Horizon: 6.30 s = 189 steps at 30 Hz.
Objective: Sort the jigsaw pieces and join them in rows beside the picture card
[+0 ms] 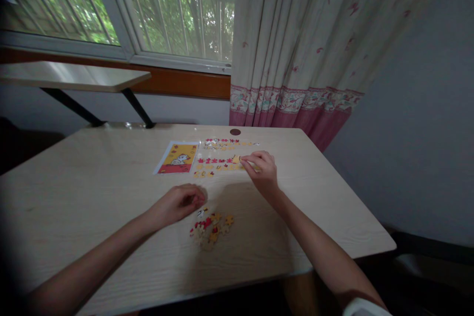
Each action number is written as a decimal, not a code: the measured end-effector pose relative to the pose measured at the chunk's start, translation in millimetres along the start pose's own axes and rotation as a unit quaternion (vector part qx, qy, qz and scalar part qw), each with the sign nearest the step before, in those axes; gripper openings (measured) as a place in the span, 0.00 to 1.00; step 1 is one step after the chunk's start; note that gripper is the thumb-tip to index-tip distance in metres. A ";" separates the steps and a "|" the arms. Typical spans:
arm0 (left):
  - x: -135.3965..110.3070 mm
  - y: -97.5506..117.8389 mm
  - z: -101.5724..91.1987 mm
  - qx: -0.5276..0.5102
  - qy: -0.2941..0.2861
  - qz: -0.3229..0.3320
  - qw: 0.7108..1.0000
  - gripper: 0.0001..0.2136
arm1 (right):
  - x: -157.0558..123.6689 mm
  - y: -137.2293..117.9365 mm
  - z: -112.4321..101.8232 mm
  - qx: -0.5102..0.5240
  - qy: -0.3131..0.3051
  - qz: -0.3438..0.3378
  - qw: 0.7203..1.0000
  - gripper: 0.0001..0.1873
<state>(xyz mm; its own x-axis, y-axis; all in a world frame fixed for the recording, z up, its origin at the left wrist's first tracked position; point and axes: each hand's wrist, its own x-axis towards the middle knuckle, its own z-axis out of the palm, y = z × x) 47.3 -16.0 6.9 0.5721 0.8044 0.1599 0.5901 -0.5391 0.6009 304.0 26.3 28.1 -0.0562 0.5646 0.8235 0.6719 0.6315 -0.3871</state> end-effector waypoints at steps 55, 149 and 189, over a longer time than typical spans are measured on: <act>-2.3 2.9 -5.7 0.050 -0.045 0.088 0.994 0.08 | -21.4 -23.9 31.8 0.018 -0.421 -0.097 0.902 0.06; -3.6 -3.5 -0.4 0.034 -0.040 0.079 0.995 0.08 | 39.0 119.9 85.7 -0.062 -0.284 0.212 0.933 0.07; 7.5 6.9 15.3 -0.295 0.071 -0.117 0.946 0.07 | -39.9 -30.0 22.6 0.093 -0.237 -0.101 0.962 0.07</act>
<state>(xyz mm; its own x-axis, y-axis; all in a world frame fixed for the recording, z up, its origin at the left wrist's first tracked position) 64.4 -17.6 0.3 0.3578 0.9326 0.0479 0.2465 -0.1438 0.9584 269.4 -3.2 -2.5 -0.5321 0.5712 0.6250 0.4709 0.8131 -0.3423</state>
